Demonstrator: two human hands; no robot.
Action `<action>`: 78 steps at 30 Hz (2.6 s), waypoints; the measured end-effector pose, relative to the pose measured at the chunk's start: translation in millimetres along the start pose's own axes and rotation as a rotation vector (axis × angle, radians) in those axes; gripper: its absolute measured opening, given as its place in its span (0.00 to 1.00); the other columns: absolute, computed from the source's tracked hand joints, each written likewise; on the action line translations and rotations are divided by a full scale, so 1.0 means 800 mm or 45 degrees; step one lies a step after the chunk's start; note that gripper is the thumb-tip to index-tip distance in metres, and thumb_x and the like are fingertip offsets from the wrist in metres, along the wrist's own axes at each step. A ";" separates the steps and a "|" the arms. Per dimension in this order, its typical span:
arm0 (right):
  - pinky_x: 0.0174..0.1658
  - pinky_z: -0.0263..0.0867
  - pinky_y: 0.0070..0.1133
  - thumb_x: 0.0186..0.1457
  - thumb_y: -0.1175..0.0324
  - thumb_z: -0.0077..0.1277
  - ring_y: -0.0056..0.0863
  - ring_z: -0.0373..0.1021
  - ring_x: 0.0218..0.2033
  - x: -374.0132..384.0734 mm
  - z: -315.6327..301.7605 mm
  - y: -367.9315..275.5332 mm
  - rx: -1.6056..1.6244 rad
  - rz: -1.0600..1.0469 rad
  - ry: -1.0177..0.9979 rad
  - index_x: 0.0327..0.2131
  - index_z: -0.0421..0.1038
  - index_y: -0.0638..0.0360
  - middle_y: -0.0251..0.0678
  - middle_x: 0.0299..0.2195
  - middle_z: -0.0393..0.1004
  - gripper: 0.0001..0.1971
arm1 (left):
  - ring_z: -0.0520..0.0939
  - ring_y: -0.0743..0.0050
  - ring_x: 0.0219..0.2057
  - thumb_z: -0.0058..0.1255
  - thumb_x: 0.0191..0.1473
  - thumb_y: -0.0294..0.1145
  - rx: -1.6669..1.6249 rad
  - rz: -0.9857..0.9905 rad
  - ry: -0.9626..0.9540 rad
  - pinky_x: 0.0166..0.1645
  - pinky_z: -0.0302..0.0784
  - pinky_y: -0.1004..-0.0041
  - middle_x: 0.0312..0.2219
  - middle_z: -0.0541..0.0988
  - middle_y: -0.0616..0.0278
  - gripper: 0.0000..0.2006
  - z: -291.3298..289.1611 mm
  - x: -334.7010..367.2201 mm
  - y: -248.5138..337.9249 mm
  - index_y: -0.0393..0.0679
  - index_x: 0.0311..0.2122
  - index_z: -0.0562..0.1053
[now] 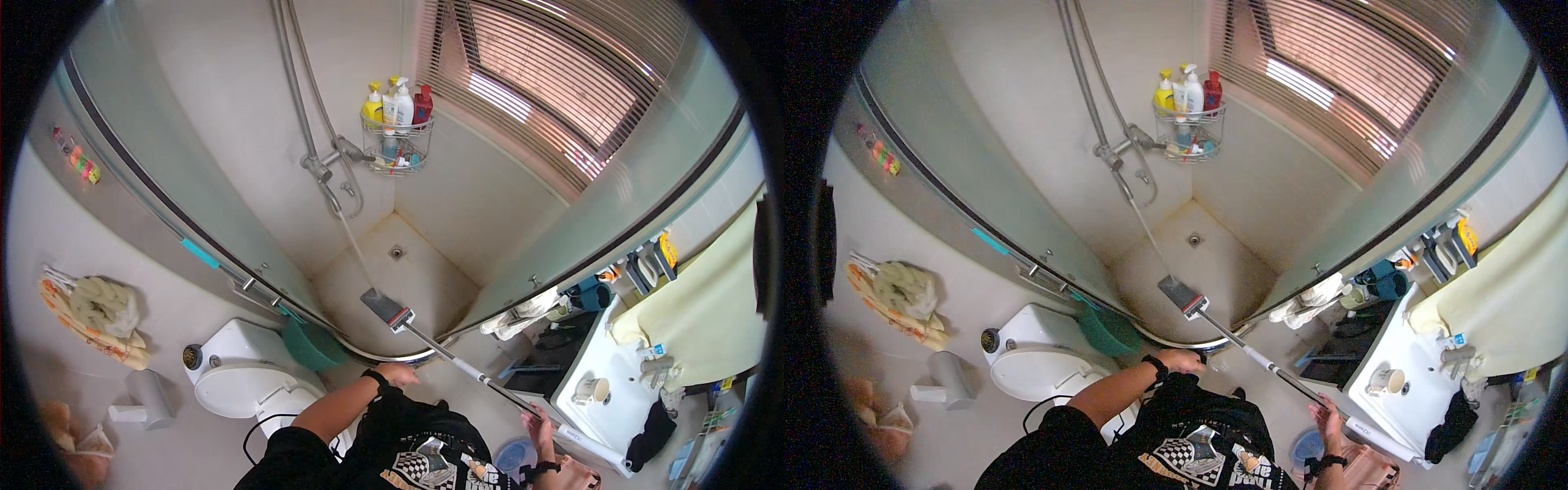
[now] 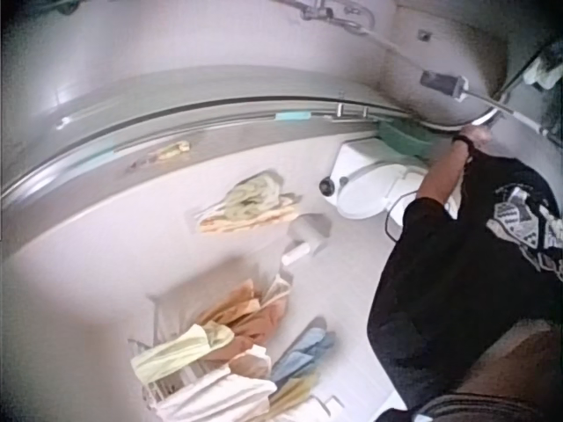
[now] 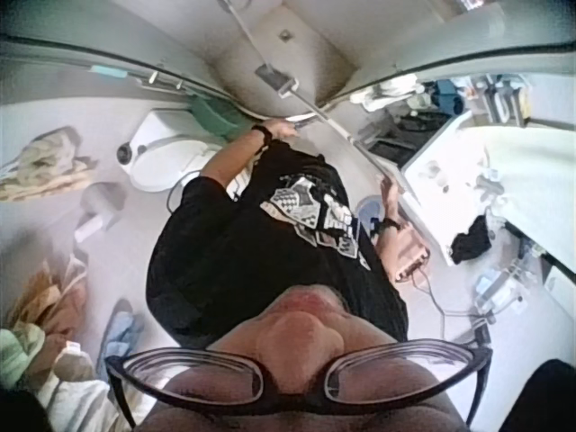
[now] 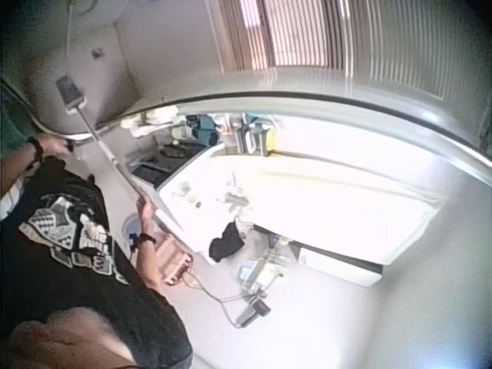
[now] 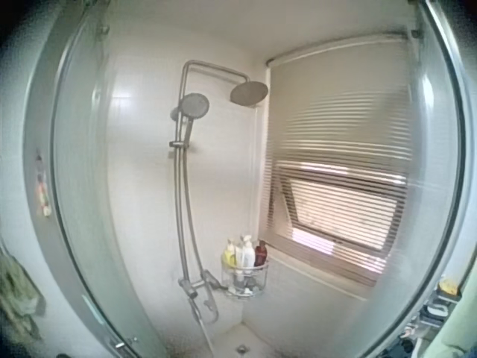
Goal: Mopping the floor of a hallway and then moving into a bathroom shower area.
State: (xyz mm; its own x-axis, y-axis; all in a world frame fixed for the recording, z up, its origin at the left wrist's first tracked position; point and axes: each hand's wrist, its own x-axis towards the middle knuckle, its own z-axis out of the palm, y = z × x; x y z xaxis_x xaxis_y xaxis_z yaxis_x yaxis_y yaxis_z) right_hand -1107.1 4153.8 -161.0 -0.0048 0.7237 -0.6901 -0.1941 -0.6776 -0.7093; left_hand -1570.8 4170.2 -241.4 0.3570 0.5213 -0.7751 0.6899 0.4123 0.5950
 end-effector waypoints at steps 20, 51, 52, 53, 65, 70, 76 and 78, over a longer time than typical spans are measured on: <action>0.43 0.59 0.25 0.54 0.51 0.38 0.34 0.63 0.44 0.052 0.147 0.071 -0.017 0.185 -0.235 0.52 0.52 0.44 0.38 0.52 0.57 0.23 | 0.74 0.69 0.23 0.42 0.41 0.53 0.031 -0.034 0.045 0.27 0.69 0.70 0.24 0.75 0.59 0.24 -0.024 -0.039 -0.038 0.38 0.30 0.73; 0.34 0.64 0.17 0.51 0.55 0.46 0.21 0.69 0.29 -0.079 0.015 0.051 -0.157 -0.118 0.103 0.44 0.65 0.53 0.38 0.33 0.72 0.19 | 0.69 0.76 0.25 0.42 0.46 0.49 0.073 -0.111 -0.137 0.28 0.65 0.76 0.23 0.72 0.66 0.17 0.084 -0.014 -0.027 0.45 0.30 0.72; 0.33 0.64 0.17 0.50 0.54 0.47 0.21 0.69 0.29 -0.089 0.003 0.049 -0.166 -0.123 0.111 0.44 0.65 0.53 0.38 0.33 0.73 0.20 | 0.71 0.74 0.21 0.42 0.44 0.49 0.030 -0.127 -0.179 0.25 0.66 0.74 0.21 0.73 0.63 0.19 0.087 -0.011 -0.021 0.42 0.27 0.72; 0.32 0.65 0.16 0.50 0.54 0.47 0.21 0.69 0.29 -0.097 -0.004 0.048 -0.165 -0.141 0.134 0.43 0.66 0.55 0.40 0.32 0.73 0.20 | 0.73 0.72 0.18 0.42 0.43 0.49 -0.014 -0.143 -0.219 0.22 0.67 0.72 0.18 0.74 0.61 0.20 0.090 -0.011 -0.019 0.39 0.24 0.72; 0.26 0.65 0.14 0.52 0.60 0.46 0.23 0.69 0.23 -0.164 -0.074 0.070 0.023 -0.270 0.248 0.39 0.66 0.64 0.40 0.28 0.72 0.16 | 0.74 0.71 0.24 0.41 0.49 0.42 0.193 -0.025 0.119 0.30 0.71 0.70 0.24 0.75 0.60 0.16 0.067 -0.096 -0.027 0.38 0.31 0.72; 0.30 0.68 0.16 0.52 0.63 0.47 0.25 0.70 0.24 -0.139 -0.073 0.107 0.264 -0.283 0.289 0.38 0.67 0.62 0.41 0.26 0.72 0.14 | 0.75 0.63 0.26 0.42 0.49 0.41 1.031 0.330 0.140 0.29 0.69 0.65 0.24 0.75 0.56 0.16 0.060 -0.094 -0.117 0.37 0.28 0.72; 0.30 0.68 0.18 0.51 0.64 0.46 0.26 0.71 0.26 -0.083 0.014 0.079 0.297 -0.197 0.269 0.38 0.68 0.59 0.35 0.26 0.71 0.12 | 0.75 0.68 0.22 0.45 0.48 0.39 -0.057 -0.308 0.057 0.25 0.69 0.68 0.24 0.76 0.59 0.13 0.018 -0.081 -0.118 0.38 0.27 0.72; 0.31 0.68 0.18 0.51 0.65 0.45 0.26 0.70 0.24 -0.057 0.055 0.075 0.338 -0.189 0.239 0.36 0.67 0.61 0.37 0.24 0.71 0.11 | 0.74 0.70 0.19 0.44 0.47 0.40 -0.296 -0.282 0.106 0.23 0.69 0.72 0.20 0.73 0.61 0.14 -0.002 -0.073 -0.130 0.38 0.29 0.70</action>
State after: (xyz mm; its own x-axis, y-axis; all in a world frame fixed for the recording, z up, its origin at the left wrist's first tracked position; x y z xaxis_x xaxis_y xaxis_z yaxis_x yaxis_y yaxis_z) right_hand -1161.8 4086.2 -165.5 0.2178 0.7587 -0.6140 -0.4272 -0.4915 -0.7589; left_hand -1664.5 4098.3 -257.1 0.1553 0.4552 -0.8767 0.5791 0.6770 0.4541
